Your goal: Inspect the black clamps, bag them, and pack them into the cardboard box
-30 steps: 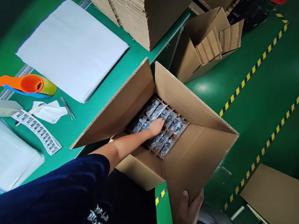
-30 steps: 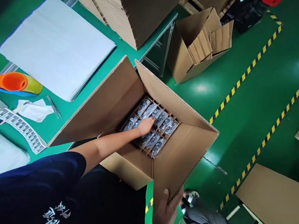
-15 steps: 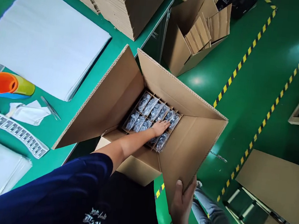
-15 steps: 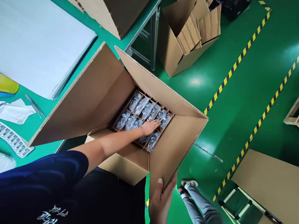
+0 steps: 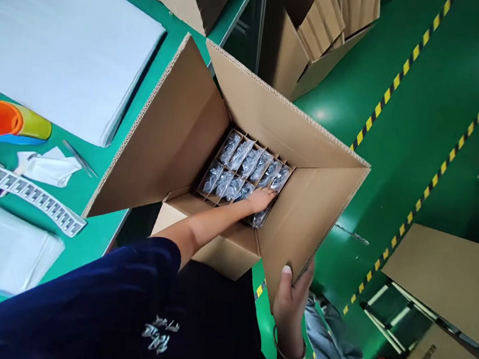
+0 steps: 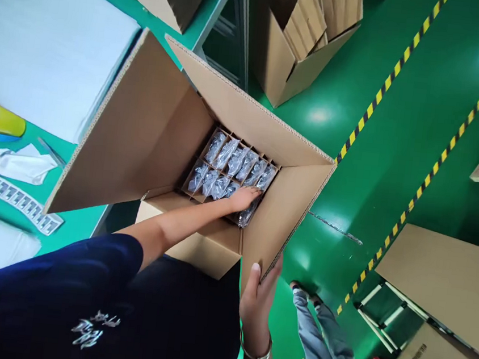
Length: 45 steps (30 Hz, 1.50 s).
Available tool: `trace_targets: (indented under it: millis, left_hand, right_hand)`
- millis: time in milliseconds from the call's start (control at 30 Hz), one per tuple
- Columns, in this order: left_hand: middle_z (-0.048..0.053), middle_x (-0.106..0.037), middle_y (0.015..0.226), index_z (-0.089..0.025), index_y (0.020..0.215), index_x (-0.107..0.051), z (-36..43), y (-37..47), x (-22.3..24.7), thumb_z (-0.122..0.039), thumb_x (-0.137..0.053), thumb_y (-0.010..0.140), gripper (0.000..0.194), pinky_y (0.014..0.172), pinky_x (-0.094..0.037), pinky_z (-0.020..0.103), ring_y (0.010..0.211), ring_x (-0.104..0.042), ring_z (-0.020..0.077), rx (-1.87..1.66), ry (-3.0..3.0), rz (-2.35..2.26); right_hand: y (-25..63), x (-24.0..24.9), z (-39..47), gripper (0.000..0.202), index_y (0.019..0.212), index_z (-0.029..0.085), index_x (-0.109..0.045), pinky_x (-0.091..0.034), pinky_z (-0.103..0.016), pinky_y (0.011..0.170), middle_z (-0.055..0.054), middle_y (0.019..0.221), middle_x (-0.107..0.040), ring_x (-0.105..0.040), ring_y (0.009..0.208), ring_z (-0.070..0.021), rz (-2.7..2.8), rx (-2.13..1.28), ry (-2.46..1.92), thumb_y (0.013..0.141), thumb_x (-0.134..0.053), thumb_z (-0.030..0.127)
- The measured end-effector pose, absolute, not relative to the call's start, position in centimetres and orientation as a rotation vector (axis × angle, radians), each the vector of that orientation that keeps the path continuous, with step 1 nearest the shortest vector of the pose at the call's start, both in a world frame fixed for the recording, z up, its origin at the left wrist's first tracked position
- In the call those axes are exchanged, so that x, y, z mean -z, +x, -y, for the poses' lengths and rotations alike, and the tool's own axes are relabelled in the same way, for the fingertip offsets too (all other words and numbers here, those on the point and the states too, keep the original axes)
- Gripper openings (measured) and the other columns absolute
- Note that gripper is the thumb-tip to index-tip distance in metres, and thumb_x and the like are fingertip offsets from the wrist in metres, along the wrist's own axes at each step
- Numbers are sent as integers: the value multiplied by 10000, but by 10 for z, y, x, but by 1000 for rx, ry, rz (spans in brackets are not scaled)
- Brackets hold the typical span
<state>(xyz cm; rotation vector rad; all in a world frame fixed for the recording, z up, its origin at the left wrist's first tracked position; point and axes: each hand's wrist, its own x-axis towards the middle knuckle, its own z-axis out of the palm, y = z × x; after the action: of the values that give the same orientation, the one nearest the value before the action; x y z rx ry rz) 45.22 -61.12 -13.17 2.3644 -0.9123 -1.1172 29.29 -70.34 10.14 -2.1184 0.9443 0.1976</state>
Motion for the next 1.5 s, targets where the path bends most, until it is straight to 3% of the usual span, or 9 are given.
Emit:
trace_targets:
  millis: [167, 333, 467, 767, 967, 1333, 1500]
  left_hand:
    - [54, -433, 1519, -246, 1325, -556, 570, 397, 117, -120, -384, 966, 417, 1031, -445, 351, 1263, -503, 212, 1336, 2231, 1003]
    - [114, -507, 1404, -198, 1296, -548, 569, 378, 134, -305, -572, 941, 371, 993, -480, 490, 1205, -545, 263, 1517, 2187, 993]
    - [108, -565, 1304, -175, 1255, -563, 573, 381, 148, -350, -590, 933, 367, 950, -511, 480, 1130, -587, 245, 1586, 2164, 955]
    - [117, -498, 1394, -187, 1316, -521, 545, 390, 135, -339, -589, 933, 418, 1010, -462, 528, 1225, -529, 280, 1480, 2299, 842]
    - [100, -596, 1239, -164, 1238, -566, 540, 395, 136, -347, -594, 932, 358, 889, -543, 440, 1058, -618, 225, 1613, 2294, 778]
    - [96, -605, 1216, -163, 1220, -575, 517, 412, 128, -349, -594, 932, 343, 867, -552, 421, 1034, -624, 216, 1548, 2389, 580]
    - [106, -576, 1274, -167, 1254, -557, 505, 424, 125, -351, -587, 935, 369, 912, -532, 458, 1092, -602, 236, 1359, 2492, 464]
  right_hand:
    - [296, -104, 703, 714, 1488, 88, -260, -318, -541, 1119, -239, 1508, -335, -369, 1381, -333, -887, -196, -2144, 925, -429, 494]
    - [296, -101, 704, 717, 1488, 80, -252, -291, -536, 1137, -238, 1496, -343, -347, 1395, -321, -845, -189, -2144, 924, -425, 488]
    - [296, -102, 705, 702, 1495, 100, -241, -280, -527, 1146, -219, 1506, -338, -337, 1404, -305, -831, -192, -2153, 932, -414, 481]
    - [298, -101, 707, 717, 1502, 90, -219, -274, -522, 1155, -220, 1536, -300, -317, 1420, -307, -799, -190, -2103, 931, -419, 475]
    - [297, -100, 708, 704, 1516, 141, -206, -323, -510, 1128, -189, 1531, -327, -382, 1379, -302, -780, -173, -2117, 931, -441, 453]
    - [301, -102, 708, 778, 1512, 78, -203, -325, -542, 1114, -237, 1509, -321, -383, 1358, -347, -811, -175, -2132, 913, -458, 505]
    - [306, -107, 706, 859, 1494, 6, -217, -316, -565, 1111, -283, 1493, -309, -374, 1352, -381, -866, -172, -2144, 875, -472, 544]
